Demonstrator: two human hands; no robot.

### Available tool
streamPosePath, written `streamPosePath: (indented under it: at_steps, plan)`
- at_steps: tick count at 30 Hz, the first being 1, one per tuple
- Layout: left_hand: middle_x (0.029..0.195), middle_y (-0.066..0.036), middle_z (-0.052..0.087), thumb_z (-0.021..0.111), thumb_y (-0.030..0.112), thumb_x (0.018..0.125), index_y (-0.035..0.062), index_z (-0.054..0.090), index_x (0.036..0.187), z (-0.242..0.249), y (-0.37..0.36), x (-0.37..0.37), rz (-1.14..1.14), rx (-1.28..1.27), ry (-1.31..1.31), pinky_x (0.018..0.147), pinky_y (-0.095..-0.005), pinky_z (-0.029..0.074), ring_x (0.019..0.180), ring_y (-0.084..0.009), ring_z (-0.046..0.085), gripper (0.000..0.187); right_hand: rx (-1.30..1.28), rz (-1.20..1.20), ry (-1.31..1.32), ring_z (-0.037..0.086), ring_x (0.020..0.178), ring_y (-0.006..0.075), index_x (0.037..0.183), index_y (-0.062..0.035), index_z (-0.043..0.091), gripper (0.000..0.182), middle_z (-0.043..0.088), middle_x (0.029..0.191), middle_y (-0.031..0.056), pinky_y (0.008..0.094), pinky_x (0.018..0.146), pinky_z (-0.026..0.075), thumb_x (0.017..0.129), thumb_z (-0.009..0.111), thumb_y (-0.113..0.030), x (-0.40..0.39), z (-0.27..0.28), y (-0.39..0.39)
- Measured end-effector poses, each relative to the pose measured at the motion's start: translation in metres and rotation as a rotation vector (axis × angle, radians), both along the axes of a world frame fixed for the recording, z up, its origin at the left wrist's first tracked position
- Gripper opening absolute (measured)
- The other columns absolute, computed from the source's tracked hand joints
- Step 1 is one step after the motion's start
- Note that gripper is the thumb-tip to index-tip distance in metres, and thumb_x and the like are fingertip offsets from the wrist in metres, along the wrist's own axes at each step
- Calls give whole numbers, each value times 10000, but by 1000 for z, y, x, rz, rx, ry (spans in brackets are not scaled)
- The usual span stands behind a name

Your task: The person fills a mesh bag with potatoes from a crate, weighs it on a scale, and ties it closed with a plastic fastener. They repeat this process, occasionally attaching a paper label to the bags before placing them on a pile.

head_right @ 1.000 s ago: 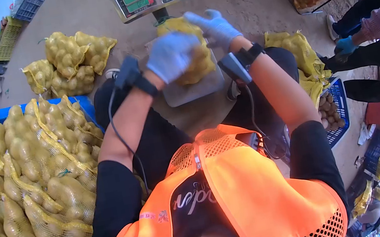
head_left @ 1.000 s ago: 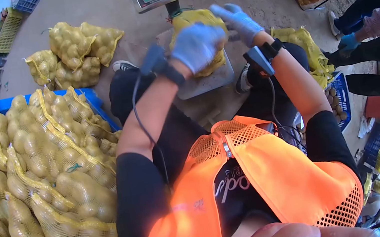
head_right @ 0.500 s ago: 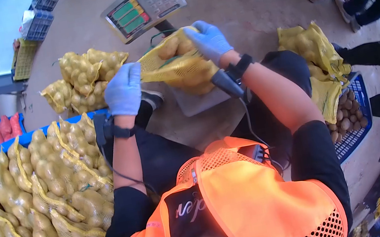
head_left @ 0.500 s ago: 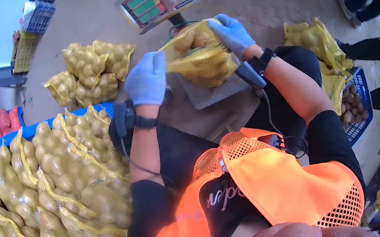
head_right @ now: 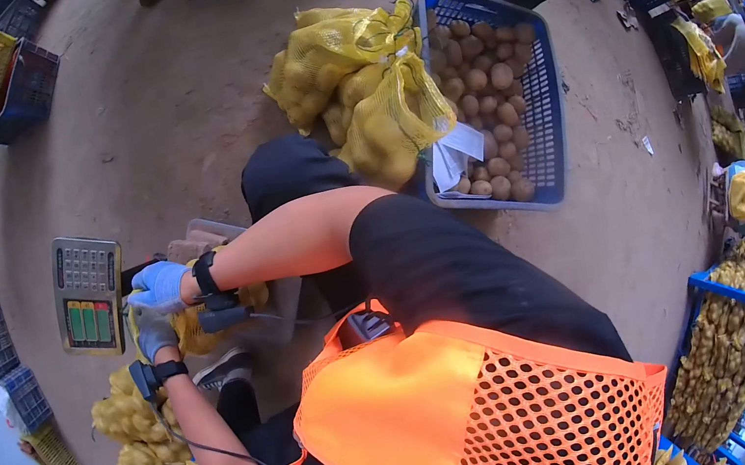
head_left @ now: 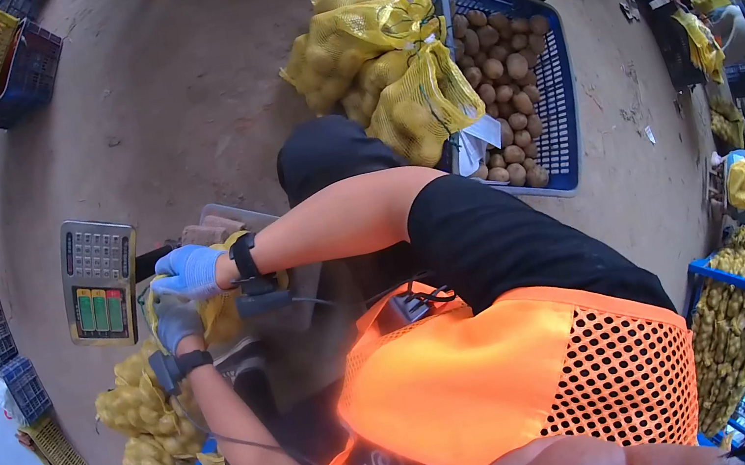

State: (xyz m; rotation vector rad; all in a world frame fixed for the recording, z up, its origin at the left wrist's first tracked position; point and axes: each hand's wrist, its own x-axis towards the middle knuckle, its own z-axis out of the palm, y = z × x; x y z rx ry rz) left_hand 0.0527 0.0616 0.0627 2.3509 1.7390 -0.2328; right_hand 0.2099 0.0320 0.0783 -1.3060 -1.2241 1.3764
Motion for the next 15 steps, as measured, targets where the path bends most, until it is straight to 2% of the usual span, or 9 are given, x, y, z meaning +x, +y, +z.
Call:
streamPosePath:
  at_steps: [1, 3, 4, 5, 6, 9, 11, 15]
  plan:
    - [986, -208, 611, 545, 304, 791, 32, 557, 1048, -14, 6, -11, -6, 0, 0, 798, -446, 434, 939, -379, 570, 375, 97, -41, -59, 598, 793, 333, 927, 1, 592, 396, 615, 821, 193, 387, 720, 465, 854, 504, -378, -1, -2, 1]
    - [1141, -81, 548, 457, 316, 910, 58, 430, 1263, -77, 39, -61, 359, -301, -456, 793, -327, 457, 948, -215, 553, 439, 190, -84, -117, 608, 768, 319, 937, 5, 586, 397, 616, 812, 189, 384, 691, 477, 858, 503, -375, 9, 4, -1]
    - [1129, -28, 514, 399, 360, 941, 52, 417, 1282, -140, 66, -122, 361, -395, -787, 814, -310, 443, 935, -164, 512, 460, 69, -70, -34, 604, 805, 332, 946, -5, 599, 386, 623, 845, 193, 387, 718, 474, 852, 502, -367, 19, 22, -5]
    - [1129, -28, 514, 399, 360, 941, 52, 417, 1282, -147, 63, -130, 365, -390, -777, 814, -310, 443, 935, -164, 512, 460, -51, -55, 54, 600, 843, 344, 955, -16, 612, 376, 630, 878, 197, 391, 745, 472, 845, 501, -358, 22, 33, -7]
    - [1135, -35, 515, 386, 360, 945, 54, 414, 1285, -144, 55, -128, 113, -292, -616, 820, -312, 440, 936, -171, 514, 458, -47, -53, 67, 600, 843, 344, 955, -16, 612, 376, 630, 878, 197, 391, 745, 472, 845, 501, -358, 20, 31, -7]
    - [1117, -54, 528, 370, 370, 946, 54, 431, 1277, -131, 39, -106, -284, 58, -399, 821, -320, 432, 929, -186, 520, 462, -40, -36, 67, 602, 836, 343, 943, -15, 612, 380, 630, 876, 197, 388, 742, 472, 838, 512, -366, 19, 29, -2]
    - [1113, -61, 535, 374, 369, 943, 49, 442, 1268, -119, 37, -88, -128, -16, -362, 822, -321, 431, 933, -195, 525, 461, -152, 19, 112, 601, 857, 344, 943, -16, 613, 388, 631, 887, 199, 384, 751, 469, 830, 521, -375, 20, 34, -7]
    - [1105, -73, 550, 383, 365, 939, 38, 462, 1251, -97, 30, -84, 211, -171, -279, 825, -324, 431, 942, -213, 535, 459, 10, -52, 17, 605, 810, 347, 975, -27, 605, 397, 635, 857, 191, 387, 733, 473, 829, 519, -387, 10, 14, 4]
